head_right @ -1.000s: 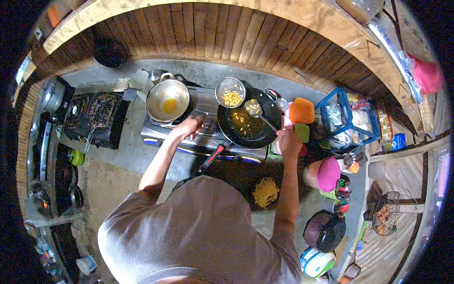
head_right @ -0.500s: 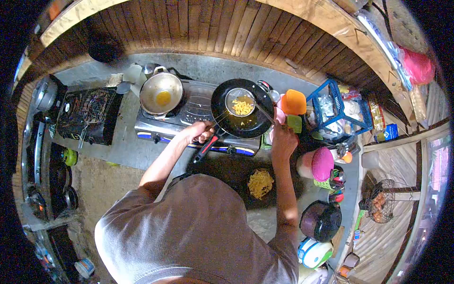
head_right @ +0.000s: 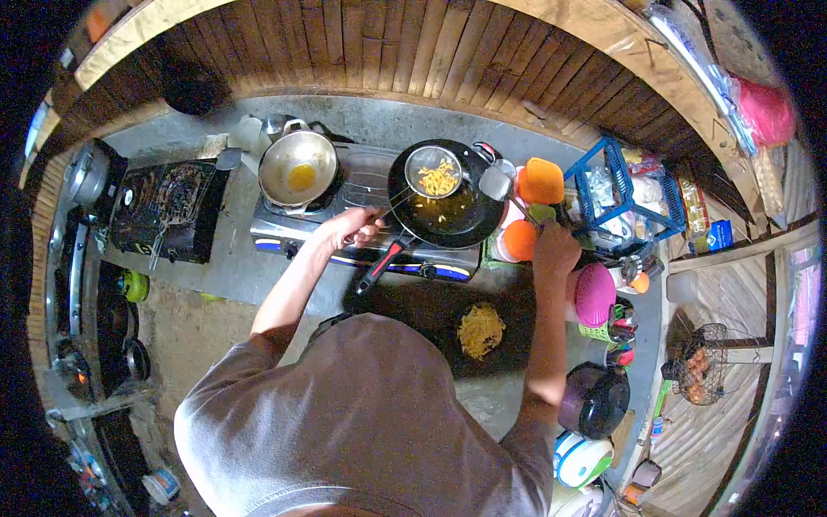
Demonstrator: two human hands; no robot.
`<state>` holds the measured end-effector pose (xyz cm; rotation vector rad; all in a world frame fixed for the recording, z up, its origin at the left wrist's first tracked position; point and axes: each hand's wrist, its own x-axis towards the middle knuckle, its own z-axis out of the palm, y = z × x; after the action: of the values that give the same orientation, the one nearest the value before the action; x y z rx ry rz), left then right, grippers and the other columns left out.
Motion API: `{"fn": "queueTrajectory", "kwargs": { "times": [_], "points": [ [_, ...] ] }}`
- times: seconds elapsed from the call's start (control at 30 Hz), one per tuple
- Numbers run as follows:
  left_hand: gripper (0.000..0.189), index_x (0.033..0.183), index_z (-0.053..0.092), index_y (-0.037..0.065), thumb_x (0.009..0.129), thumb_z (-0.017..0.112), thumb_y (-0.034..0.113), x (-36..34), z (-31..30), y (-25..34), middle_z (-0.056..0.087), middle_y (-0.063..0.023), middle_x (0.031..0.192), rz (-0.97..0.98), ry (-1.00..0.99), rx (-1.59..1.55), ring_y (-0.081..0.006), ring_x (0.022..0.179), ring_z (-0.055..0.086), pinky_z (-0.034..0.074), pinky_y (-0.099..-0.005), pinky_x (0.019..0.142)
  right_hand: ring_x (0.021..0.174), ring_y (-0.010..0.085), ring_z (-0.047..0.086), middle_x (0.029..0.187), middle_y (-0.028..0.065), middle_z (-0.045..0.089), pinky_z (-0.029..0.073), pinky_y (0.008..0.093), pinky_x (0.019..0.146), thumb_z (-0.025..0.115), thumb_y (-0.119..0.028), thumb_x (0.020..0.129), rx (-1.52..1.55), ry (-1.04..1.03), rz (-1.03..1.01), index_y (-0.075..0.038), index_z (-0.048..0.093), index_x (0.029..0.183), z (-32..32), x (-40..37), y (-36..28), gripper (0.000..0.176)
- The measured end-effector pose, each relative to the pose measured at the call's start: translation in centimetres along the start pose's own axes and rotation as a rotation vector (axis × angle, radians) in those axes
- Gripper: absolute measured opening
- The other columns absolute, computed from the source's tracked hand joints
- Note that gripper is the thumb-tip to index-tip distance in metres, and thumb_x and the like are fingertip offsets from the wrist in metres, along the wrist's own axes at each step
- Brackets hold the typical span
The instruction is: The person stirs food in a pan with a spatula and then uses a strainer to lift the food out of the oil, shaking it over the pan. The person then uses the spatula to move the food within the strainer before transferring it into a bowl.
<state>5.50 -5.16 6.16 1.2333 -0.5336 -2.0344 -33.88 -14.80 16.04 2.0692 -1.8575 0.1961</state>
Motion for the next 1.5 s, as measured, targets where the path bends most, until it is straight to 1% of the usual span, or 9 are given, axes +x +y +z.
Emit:
{"fn": "queueTrajectory", "kwargs": {
  "times": [0.07, 0.27, 0.57, 0.6, 0.67, 0.87, 0.9, 1.03, 1.5],
  "points": [
    [0.032, 0.085, 0.047, 0.012, 0.105, 0.03, 0.031, 0.3, -0.6, 1.2, 0.033, 0.009, 0.05, 0.034, 0.005, 0.04, -0.0049, 0.036, 0.028, 0.025, -0.0218, 0.033, 0.063, 0.0279, 0.07, 0.071, 0.0088, 0.069, 0.056, 0.0407, 0.056, 0.062, -0.033, 0.086, -0.038, 0.095, -0.205, -0.014, 0.067, 0.082, 2.3, 1.4, 0.8, 0.02],
    [0.029, 0.085, 0.049, 0.011, 0.103, 0.033, 0.028, -1.0, 0.2, 4.1, 0.033, 0.009, 0.05, 0.087, -0.008, 0.166, -0.0049, 0.037, 0.028, 0.026, -0.0213, 0.033, 0.063, 0.0275, 0.07, 0.065, 0.0077, 0.067, 0.056, 0.0416, 0.056, 0.064, -0.032, 0.082, -0.083, 0.088, -0.407, -0.013, 0.064, 0.072, 4.3, 4.2, 0.4, 0.022],
    [0.033, 0.084, 0.048, 0.01, 0.103, 0.034, 0.032, -1.5, -0.4, 4.3, 0.034, 0.0086, 0.05, 0.065, 0.043, 0.209, -0.0044, 0.035, 0.027, 0.025, -0.0218, 0.032, 0.069, 0.0305, 0.07, 0.075, 0.0116, 0.068, 0.057, 0.0429, 0.059, 0.071, -0.038, 0.075, 0.006, -0.107, -0.441, -0.012, 0.066, 0.076, 7.5, 6.0, 1.3, 0.027],
    [0.033, 0.083, 0.048, 0.01, 0.103, 0.033, 0.032, -1.5, -0.5, 4.3, 0.034, 0.0084, 0.05, 0.054, 0.057, 0.195, -0.0043, 0.035, 0.028, 0.025, -0.0218, 0.032, 0.069, 0.0305, 0.07, 0.075, 0.0116, 0.068, 0.057, 0.0429, 0.059, 0.071, -0.038, 0.075, 0.01, -0.113, -0.442, -0.012, 0.066, 0.076, 8.3, 6.1, 1.6, 0.027],
    [0.034, 0.082, 0.048, 0.01, 0.103, 0.033, 0.033, -1.3, -0.7, 4.4, 0.034, 0.0084, 0.05, 0.041, 0.062, 0.189, -0.0043, 0.035, 0.028, 0.026, -0.0215, 0.032, 0.079, 0.0309, 0.069, 0.079, 0.0114, 0.07, 0.054, 0.0435, 0.069, 0.081, -0.036, 0.066, 0.23, -0.368, -0.32, -0.015, 0.068, 0.078, 10.0, 6.2, 2.1, 0.028],
    [0.034, 0.083, 0.05, 0.01, 0.103, 0.034, 0.033, -1.9, -0.7, 4.7, 0.037, 0.0072, 0.052, 0.04, 0.113, 0.228, -0.005, 0.036, 0.03, 0.027, -0.0214, 0.033, 0.077, 0.0306, 0.069, 0.077, 0.0136, 0.069, 0.054, 0.0414, 0.07, 0.08, -0.036, 0.069, 0.438, -0.569, -0.213, -0.011, 0.07, 0.075, 8.1, 2.0, -1.0, 0.028],
    [0.037, 0.082, 0.051, 0.009, 0.103, 0.036, 0.037, -1.9, -0.5, 4.7, 0.036, 0.0076, 0.052, 0.043, 0.152, 0.227, -0.0037, 0.035, 0.027, 0.026, -0.0202, 0.031, 0.074, 0.0278, 0.07, 0.075, 0.0113, 0.071, 0.054, 0.0393, 0.068, 0.077, -0.033, 0.074, 0.602, -0.33, -0.189, -0.008, 0.072, 0.075, 8.8, 0.3, -1.7, 0.026],
    [0.037, 0.083, 0.052, 0.009, 0.103, 0.037, 0.035, -2.0, 0.1, 5.7, 0.038, 0.007, 0.053, 0.015, 0.199, 0.257, -0.0035, 0.035, 0.028, 0.025, -0.0206, 0.031, 0.065, 0.0235, 0.07, 0.067, 0.0085, 0.07, 0.052, 0.0382, 0.066, 0.075, -0.025, 0.08, 0.662, -0.566, -0.123, -0.006, 0.072, 0.083, 9.2, -0.1, -4.1, 0.02],
    [0.034, 0.084, 0.049, 0.009, 0.104, 0.032, 0.032, -0.4, -1.4, 6.1, 0.036, 0.0072, 0.053, 0.07, 0.174, 0.336, -0.0037, 0.035, 0.03, 0.026, -0.0204, 0.031, 0.064, 0.0255, 0.07, 0.07, 0.0102, 0.071, 0.051, 0.0367, 0.061, 0.072, -0.023, 0.085, 0.762, -0.433, -0.083, -0.003, 0.072, 0.084, 11.5, 1.4, -6.7, 0.02]
  ]
}}
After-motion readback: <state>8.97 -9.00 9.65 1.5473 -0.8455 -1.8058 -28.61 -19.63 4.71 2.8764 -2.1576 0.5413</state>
